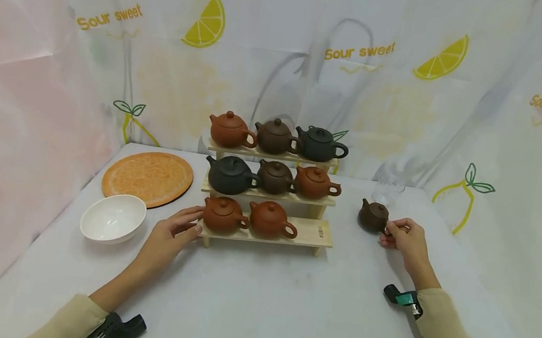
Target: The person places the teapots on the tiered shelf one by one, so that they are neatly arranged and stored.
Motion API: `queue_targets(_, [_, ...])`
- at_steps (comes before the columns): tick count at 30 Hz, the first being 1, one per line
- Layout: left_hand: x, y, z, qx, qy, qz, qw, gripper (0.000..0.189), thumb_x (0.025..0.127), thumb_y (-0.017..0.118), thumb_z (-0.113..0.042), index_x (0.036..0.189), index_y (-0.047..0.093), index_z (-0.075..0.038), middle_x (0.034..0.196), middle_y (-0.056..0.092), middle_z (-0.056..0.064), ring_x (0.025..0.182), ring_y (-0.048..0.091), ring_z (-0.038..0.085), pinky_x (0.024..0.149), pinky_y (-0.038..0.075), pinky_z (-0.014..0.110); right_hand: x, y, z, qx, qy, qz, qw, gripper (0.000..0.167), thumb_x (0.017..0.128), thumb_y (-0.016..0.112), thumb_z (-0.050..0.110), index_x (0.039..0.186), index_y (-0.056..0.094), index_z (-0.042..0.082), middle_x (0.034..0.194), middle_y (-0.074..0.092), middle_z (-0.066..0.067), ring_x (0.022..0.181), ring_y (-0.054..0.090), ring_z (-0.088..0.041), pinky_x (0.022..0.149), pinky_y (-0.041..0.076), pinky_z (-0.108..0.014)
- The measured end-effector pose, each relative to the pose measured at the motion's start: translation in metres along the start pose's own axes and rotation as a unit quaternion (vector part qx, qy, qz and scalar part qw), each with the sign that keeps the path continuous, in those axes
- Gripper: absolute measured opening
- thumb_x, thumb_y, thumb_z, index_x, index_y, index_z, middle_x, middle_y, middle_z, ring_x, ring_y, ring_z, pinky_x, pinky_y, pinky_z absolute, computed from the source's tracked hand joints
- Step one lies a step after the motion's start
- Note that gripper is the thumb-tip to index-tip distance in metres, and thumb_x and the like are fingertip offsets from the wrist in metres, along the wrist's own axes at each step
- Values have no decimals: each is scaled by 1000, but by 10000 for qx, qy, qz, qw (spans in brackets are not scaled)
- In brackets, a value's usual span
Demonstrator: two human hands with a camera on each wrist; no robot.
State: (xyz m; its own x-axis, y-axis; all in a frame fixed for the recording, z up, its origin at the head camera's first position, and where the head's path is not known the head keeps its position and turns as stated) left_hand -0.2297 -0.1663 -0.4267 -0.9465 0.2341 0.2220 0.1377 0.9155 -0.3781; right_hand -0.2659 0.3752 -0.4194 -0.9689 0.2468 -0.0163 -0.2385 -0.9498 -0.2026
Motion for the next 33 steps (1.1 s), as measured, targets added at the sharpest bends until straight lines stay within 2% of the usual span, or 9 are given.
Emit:
queue_targets(9, [4,-1,0,-28,168,-32,9999,45,106,65,-19,146,58,1,155,49,15,123,62,36,95,50,18,0,0,5,57,-155,-124,9998,10,107,55,1,105,49,-7,75,64,0,61,69,-8,60,61,-24])
queue_targets(16, [5,-1,0,-38,200,-32,9998,44,106,64,-18,145,59,0,154,49,15,123,62,37,94,51,18,-2,0,4,-23,-113,-163,9998,9,106,55,0,105,50,-7,75,65,0,61,69,-8,60,61,-25])
queue_targets(33, [5,-2,2,-143,120,-24,9998,44,105,65,-17,145,59,-1,155,49,13,123,62,36,93,52,19,-3,-1,8,-116,-29,-139,9998,11,107,55,2,107,50,-8,78,63,0,62,69,-8,61,60,-24])
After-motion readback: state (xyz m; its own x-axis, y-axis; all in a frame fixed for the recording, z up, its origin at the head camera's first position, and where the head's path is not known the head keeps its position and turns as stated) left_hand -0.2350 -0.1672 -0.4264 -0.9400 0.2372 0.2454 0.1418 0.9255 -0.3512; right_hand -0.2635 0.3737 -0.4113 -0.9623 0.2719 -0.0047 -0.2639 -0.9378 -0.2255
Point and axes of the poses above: each hand's wrist, its own x-axis towards the middle knuckle, its own y-axis out of the palm, z = x × y, the point moved 5 cm from there along x, towards the middle knuckle
